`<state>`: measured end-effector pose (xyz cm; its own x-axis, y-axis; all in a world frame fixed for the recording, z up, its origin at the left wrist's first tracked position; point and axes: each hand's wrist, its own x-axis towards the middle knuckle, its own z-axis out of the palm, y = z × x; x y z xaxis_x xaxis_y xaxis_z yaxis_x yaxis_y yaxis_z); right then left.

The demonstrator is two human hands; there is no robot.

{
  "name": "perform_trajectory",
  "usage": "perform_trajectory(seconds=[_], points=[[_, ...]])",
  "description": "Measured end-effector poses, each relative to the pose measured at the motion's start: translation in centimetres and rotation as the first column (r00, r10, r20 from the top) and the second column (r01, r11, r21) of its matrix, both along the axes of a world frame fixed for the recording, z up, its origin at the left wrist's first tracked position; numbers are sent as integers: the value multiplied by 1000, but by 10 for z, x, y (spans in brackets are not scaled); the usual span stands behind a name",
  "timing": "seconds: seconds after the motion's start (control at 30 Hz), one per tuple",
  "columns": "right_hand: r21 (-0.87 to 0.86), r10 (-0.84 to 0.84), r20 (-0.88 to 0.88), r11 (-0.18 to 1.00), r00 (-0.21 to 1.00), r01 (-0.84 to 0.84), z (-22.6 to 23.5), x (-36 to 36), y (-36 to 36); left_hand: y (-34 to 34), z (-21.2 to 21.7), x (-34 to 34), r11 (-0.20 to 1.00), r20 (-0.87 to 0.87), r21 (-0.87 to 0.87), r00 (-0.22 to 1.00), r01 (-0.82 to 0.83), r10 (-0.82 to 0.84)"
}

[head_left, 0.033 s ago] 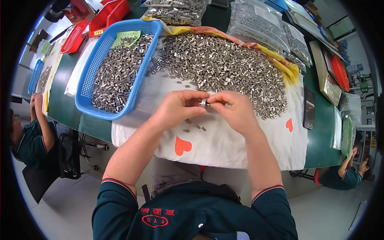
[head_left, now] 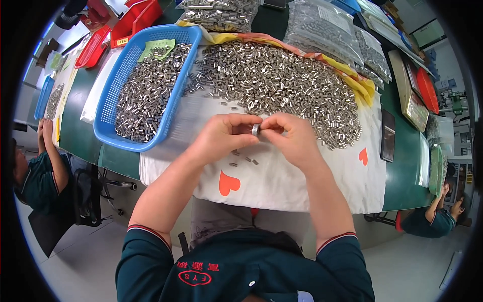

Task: The worker is sorting small metal components on a workbench, picking them from a large pile and placing them into a small metal jig or container.

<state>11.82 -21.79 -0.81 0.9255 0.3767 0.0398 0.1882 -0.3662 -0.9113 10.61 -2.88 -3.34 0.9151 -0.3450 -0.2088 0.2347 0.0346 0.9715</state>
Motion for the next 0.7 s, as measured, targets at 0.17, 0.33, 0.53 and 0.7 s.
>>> perform_trajectory(seconds=[0.17,0.33,0.53,0.7], points=[[-24,1,-69,1000,998,-2,0,10,-7,-1,0,-3,999,-59,10,998,34,-33],[-214,29,541,971,841,104,-27,17,7,-3,9,-9,924,283,238,889,298,-359],[-328,123,598,939,792,102,-31,17,21,2,12,-9,911,221,175,887,372,-405],[-357,144,617,927,773,112,-35,15,19,4,10,-8,902,199,131,881,411,-430]])
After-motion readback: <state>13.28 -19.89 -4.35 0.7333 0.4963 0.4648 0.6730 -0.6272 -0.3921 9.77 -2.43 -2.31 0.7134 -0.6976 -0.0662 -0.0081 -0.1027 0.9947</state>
